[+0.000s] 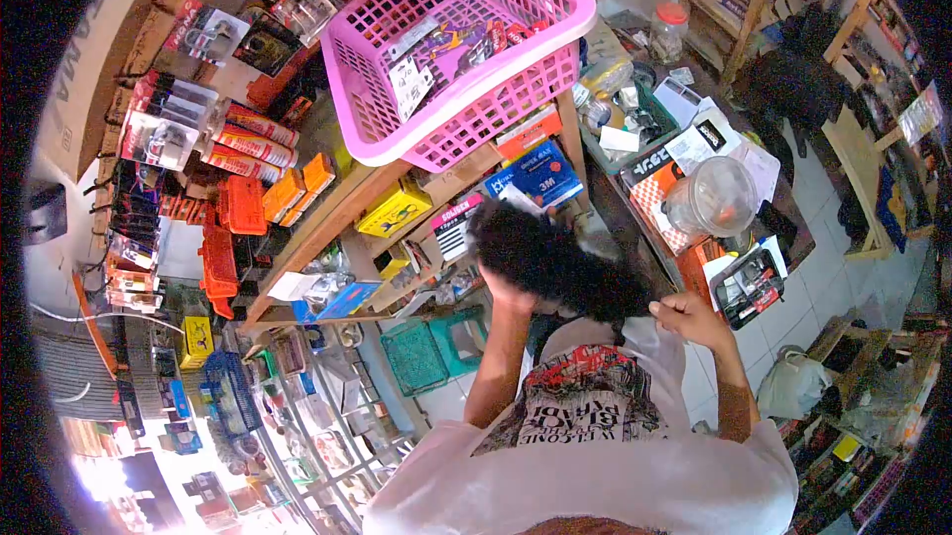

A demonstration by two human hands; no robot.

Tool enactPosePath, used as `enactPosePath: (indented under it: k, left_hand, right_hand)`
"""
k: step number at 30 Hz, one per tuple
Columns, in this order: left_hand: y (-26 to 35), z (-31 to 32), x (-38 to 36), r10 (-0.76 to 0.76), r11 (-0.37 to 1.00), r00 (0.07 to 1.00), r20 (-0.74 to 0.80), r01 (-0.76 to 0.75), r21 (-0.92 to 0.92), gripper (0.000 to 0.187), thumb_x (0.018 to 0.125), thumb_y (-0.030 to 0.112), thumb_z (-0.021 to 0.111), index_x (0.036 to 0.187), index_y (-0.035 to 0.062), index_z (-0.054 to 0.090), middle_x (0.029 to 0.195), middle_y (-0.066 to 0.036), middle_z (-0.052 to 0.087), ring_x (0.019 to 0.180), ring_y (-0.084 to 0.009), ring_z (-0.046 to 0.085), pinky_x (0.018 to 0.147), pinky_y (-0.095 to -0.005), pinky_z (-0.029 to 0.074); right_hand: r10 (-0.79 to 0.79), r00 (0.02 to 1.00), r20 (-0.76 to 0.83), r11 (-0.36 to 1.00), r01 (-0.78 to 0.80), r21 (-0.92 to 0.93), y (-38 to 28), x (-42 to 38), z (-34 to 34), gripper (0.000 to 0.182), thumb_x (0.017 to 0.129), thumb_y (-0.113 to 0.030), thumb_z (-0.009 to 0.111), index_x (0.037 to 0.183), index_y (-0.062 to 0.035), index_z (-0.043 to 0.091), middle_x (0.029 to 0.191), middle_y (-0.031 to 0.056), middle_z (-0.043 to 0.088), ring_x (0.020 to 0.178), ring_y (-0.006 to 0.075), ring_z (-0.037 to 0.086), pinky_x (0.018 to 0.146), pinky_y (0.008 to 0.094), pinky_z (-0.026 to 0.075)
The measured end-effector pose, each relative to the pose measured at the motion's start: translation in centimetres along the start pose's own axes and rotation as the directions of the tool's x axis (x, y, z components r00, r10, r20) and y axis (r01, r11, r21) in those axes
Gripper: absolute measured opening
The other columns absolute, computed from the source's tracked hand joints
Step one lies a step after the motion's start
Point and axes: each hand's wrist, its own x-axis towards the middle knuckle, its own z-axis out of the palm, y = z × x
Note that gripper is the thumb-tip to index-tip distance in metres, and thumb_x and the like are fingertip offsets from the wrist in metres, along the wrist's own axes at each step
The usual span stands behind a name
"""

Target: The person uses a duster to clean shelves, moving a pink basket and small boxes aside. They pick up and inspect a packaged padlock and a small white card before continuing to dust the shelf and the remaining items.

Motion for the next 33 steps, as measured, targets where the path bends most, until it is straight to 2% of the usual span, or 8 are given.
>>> enactPosePath:
  k: [1, 2, 7, 8, 20, 22, 25, 33]
  left_hand:
    - [-0.4, 0.2, 0.3, 0.214, 0.612, 0.976, 0.048, -0.172, 0.772, 0.066, 0.094, 0.055, 0.043, 0.144, 0.0124, 0.040, 0.145, -0.008, 0.046, 0.136, -0.0265, 0.039, 0.117, -0.0416, 0.022]
    - [-0.6, 0.5, 0.3, 0.303, -0.251, 0.920, 0.248, -0.174, 0.952, 0.068, 0.093, 0.057, 0.045, 0.143, 0.0119, 0.040, 0.144, -0.009, 0.047, 0.135, -0.0266, 0.040, 0.117, -0.0414, 0.022]
    - [3.9, 2.3, -1.2, 0.111, -0.300, 0.977, 0.184, -0.144, 0.943, 0.076, 0.091, 0.062, 0.046, 0.146, 0.0106, 0.034, 0.143, -0.018, 0.046, 0.130, -0.0349, 0.045, 0.111, -0.0576, 0.032]
    - [0.8, 1.1, -1.2, 0.340, -0.317, 0.898, 0.278, -0.169, 0.933, 0.084, 0.087, 0.067, 0.048, 0.147, 0.0109, 0.032, 0.145, -0.019, 0.043, 0.131, -0.0379, 0.043, 0.110, -0.0627, 0.030]
    - [1.9, 3.3, -4.8, 0.353, -0.373, 0.857, 0.375, -0.238, 0.897, 0.045, 0.099, 0.039, 0.043, 0.137, 0.0156, 0.048, 0.132, -0.009, 0.057, 0.118, -0.0262, 0.055, 0.104, -0.0482, 0.043]
    - [2.8, 4.2, -6.3, 0.277, -0.681, 0.835, 0.475, -0.178, 0.710, 0.044, 0.100, 0.042, 0.041, 0.132, 0.0139, 0.051, 0.127, -0.007, 0.059, 0.115, -0.0252, 0.056, 0.102, -0.0464, 0.042]
    - [0.7, 5.8, -7.4, 0.476, -0.362, 0.753, 0.455, -0.304, 0.881, 0.046, 0.101, 0.046, 0.039, 0.130, 0.0135, 0.051, 0.124, -0.008, 0.060, 0.109, -0.0252, 0.059, 0.094, -0.0483, 0.046]
    - [-4.3, 8.8, -10.0, 0.263, -0.642, 0.759, 0.596, -0.323, 0.695, 0.052, 0.098, 0.044, 0.035, 0.136, 0.0112, 0.047, 0.125, -0.013, 0.059, 0.106, -0.0287, 0.059, 0.086, -0.0525, 0.049]
  right_hand:
    - [0.034, 0.999, -0.013, 0.999, -0.034, 0.024, -0.1, -0.1, 0.1, 0.048, 0.099, -0.037, 0.055, 0.064, -0.0048, 0.058, 0.055, -0.0051, 0.047, 0.049, 0.0051, 0.040, 0.046, 0.0259, 0.032]
    - [0.069, 0.997, -0.023, 0.997, -0.067, 0.048, -0.3, -0.2, 0.2, 0.047, 0.099, -0.037, 0.055, 0.064, -0.0047, 0.058, 0.055, -0.0046, 0.047, 0.049, 0.0052, 0.040, 0.046, 0.0261, 0.032]
    - [-0.060, 0.954, 0.292, 0.988, 0.100, -0.122, -2.6, -0.9, -0.9, 0.047, 0.099, -0.036, 0.055, 0.067, -0.0016, 0.058, 0.054, 0.0016, 0.048, 0.052, 0.0081, 0.044, 0.049, 0.0298, 0.038]
    - [-0.049, 0.948, 0.315, 0.992, 0.083, -0.095, -3.9, -0.8, -0.8, 0.047, 0.099, -0.036, 0.055, 0.067, -0.0015, 0.057, 0.054, 0.0016, 0.047, 0.052, 0.0083, 0.044, 0.049, 0.0300, 0.038]
    - [-0.490, 0.816, 0.307, 0.838, 0.537, -0.093, -13.9, 13.3, 8.4, 0.024, 0.097, -0.027, 0.060, 0.099, -0.0040, 0.058, 0.069, -0.0012, 0.050, 0.058, 0.0058, 0.044, 0.053, 0.0259, 0.039]
    - [-0.459, 0.828, 0.323, 0.880, 0.473, 0.037, -15.2, 15.0, 9.8, 0.031, 0.096, -0.025, 0.061, 0.116, -0.0058, 0.048, 0.072, -0.0031, 0.046, 0.057, 0.0047, 0.042, 0.050, 0.0239, 0.037]
    - [-0.433, 0.804, 0.407, 0.889, 0.454, 0.048, -18.7, 17.3, 10.8, 0.041, 0.096, -0.021, 0.060, 0.126, -0.0070, 0.037, 0.073, -0.0023, 0.047, 0.058, 0.0053, 0.045, 0.048, 0.0244, 0.038]
    - [-0.329, 0.891, 0.314, 0.873, 0.161, 0.460, -24.0, 24.3, 14.8, 0.040, 0.096, -0.017, 0.059, 0.129, -0.0090, 0.038, 0.075, 0.0010, 0.050, 0.060, 0.0110, 0.053, 0.048, 0.0287, 0.047]
